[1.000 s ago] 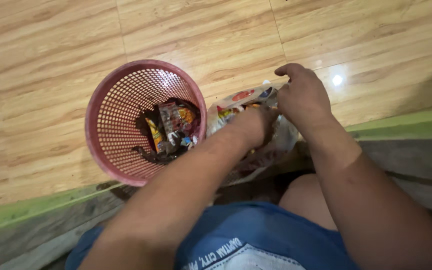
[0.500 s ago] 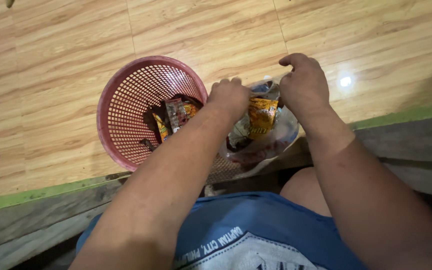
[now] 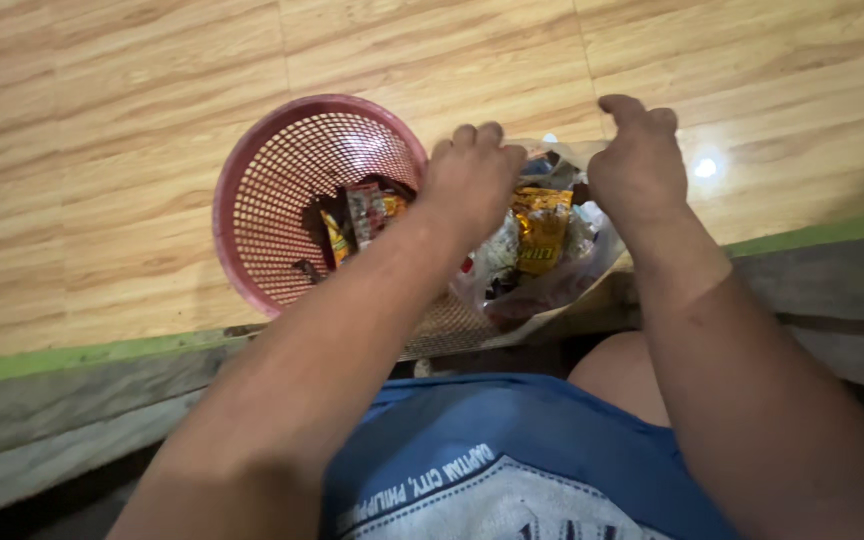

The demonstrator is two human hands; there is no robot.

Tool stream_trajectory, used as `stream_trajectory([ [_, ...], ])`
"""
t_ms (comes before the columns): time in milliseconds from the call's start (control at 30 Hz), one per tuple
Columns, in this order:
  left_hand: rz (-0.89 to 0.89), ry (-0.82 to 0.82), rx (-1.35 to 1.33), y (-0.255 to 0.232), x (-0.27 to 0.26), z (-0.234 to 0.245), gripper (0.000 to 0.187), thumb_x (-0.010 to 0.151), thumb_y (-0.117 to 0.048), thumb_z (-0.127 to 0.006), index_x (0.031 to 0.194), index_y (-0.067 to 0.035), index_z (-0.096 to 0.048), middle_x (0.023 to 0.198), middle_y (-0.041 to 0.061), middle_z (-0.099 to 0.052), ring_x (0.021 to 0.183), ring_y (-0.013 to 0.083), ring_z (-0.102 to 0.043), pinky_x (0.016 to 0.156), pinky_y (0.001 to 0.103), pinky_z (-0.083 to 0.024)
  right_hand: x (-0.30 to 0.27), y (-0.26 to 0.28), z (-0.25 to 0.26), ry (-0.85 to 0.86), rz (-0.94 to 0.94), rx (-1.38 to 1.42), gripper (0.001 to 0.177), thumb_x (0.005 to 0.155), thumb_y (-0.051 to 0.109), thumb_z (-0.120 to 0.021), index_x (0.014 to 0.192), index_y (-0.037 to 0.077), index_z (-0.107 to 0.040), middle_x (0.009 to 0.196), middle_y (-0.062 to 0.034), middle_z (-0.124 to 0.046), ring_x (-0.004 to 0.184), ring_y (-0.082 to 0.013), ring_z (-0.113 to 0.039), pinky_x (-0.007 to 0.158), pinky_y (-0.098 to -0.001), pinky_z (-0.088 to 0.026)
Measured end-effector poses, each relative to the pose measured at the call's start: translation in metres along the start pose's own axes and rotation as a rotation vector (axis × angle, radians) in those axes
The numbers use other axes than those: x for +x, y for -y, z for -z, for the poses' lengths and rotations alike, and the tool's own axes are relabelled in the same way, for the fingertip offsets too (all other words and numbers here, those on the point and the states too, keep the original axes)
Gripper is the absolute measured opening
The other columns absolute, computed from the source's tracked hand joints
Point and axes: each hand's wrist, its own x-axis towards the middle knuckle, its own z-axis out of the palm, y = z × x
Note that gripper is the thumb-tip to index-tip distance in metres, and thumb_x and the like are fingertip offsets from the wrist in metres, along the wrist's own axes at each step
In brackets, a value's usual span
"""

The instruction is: The person transfers small snack packets from a pink plastic basket into a clear plastic bag. They handle the packets one at a time, picking them up from the basket and placing them into the bag until the basket is empty.

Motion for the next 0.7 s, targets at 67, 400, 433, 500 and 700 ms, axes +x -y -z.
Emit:
stream_trajectory([
  [67,-0.112,-0.07,0.008,-0.006,-0.022,0.0,0.042,0.084,-0.007,-0.059,0.125,-0.011,-0.069,0.136,0.018,-0.058,0.116,0.0331,-0.058,0.095,0.047,-0.049,0.003,0.0,0.001,-0.03,0.021,-0.001,0.062,0.083,-0.004,-0.055,0.142,0.015,-0.058,0.134,-0.0281,-0.05,0.116,-0.0464,-0.058,0.098,-0.0483,-0.049],
  [400,-0.1,-0.104,-0.156,-0.018,-0.132,0.001,0.047,0.08,-0.019,-0.067,0.127,-0.016,-0.066,0.15,0.017,-0.045,0.137,0.0378,-0.039,0.111,0.053,-0.032,-0.015,-0.005,-0.003,-0.097,0.228,-0.087,0.062,0.085,0.001,-0.061,0.145,0.017,-0.058,0.135,-0.0208,-0.052,0.118,-0.0433,-0.058,0.096,-0.0544,-0.048],
  [433,-0.07,-0.117,-0.183,-0.014,-0.139,0.003,0.047,0.081,-0.019,-0.067,0.128,-0.016,-0.066,0.149,0.018,-0.045,0.137,0.038,-0.039,0.111,0.053,-0.032,-0.019,-0.007,-0.003,-0.11,0.286,-0.101,0.062,0.085,0.003,-0.064,0.145,0.016,-0.059,0.135,-0.0202,-0.052,0.119,-0.0428,-0.058,0.095,-0.0553,-0.048],
  [500,-0.017,-0.147,-0.236,-0.004,-0.154,0.01,0.048,0.082,-0.02,-0.068,0.13,-0.017,-0.066,0.147,0.019,-0.045,0.137,0.0383,-0.039,0.111,0.053,-0.031,-0.028,-0.012,0.0,-0.134,0.332,-0.082,0.062,0.086,0.003,-0.062,0.146,0.016,-0.06,0.137,-0.0189,-0.052,0.122,-0.041,-0.058,0.098,-0.0541,-0.049],
  [700,0.06,-0.175,-0.241,0.002,-0.184,0.017,0.04,0.083,-0.021,-0.07,0.123,-0.018,-0.07,0.15,0.012,-0.048,0.138,0.0344,-0.043,0.113,0.051,-0.036,-0.046,-0.007,0.02,-0.375,0.671,-0.387,0.051,0.085,0.009,-0.062,0.135,0.011,-0.065,0.131,-0.0165,-0.065,0.125,-0.0381,-0.062,0.101,-0.0531,-0.051],
])
